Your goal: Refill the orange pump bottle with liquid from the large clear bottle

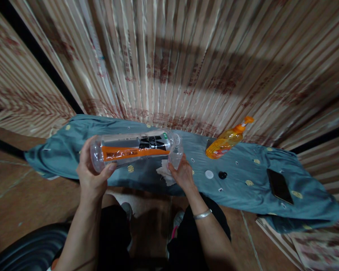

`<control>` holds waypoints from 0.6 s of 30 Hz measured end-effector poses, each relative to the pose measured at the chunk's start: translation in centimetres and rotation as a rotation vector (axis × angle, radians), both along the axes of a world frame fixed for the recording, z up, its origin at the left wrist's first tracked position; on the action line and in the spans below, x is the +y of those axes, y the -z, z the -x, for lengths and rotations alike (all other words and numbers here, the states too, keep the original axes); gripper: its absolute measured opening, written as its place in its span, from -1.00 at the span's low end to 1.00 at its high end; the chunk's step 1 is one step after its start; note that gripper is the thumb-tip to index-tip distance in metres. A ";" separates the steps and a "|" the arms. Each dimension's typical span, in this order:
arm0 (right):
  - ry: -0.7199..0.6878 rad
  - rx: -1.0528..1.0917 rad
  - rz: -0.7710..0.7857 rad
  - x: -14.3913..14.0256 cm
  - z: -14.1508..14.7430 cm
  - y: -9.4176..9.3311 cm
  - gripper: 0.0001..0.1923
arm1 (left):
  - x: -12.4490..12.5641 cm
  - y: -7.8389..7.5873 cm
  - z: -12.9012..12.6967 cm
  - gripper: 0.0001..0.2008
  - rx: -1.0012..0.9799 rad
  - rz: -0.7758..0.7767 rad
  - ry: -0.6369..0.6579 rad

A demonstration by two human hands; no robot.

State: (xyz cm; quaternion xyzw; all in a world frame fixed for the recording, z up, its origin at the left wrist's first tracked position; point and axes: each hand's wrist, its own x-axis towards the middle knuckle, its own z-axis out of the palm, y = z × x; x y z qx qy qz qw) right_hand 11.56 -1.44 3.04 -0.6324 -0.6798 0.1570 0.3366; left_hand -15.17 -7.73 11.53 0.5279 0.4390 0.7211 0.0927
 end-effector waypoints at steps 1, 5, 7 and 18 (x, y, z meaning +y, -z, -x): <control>0.000 0.000 -0.002 0.0 0.0 0.0 -0.37 | 0.0 0.0 0.0 -0.15 -0.002 0.003 0.002; -0.005 -0.004 -0.026 0.0 0.0 0.0 -0.40 | 0.0 -0.1 -0.1 -0.14 -0.008 0.007 0.000; -0.019 0.003 -0.032 0.0 -0.1 -0.1 -0.41 | 0.1 -0.1 -0.1 -0.15 -0.003 -0.001 -0.006; 0.000 -0.004 0.012 -0.1 0.0 -0.4 -0.37 | 0.1 0.3 0.0 -0.13 -0.033 0.012 0.026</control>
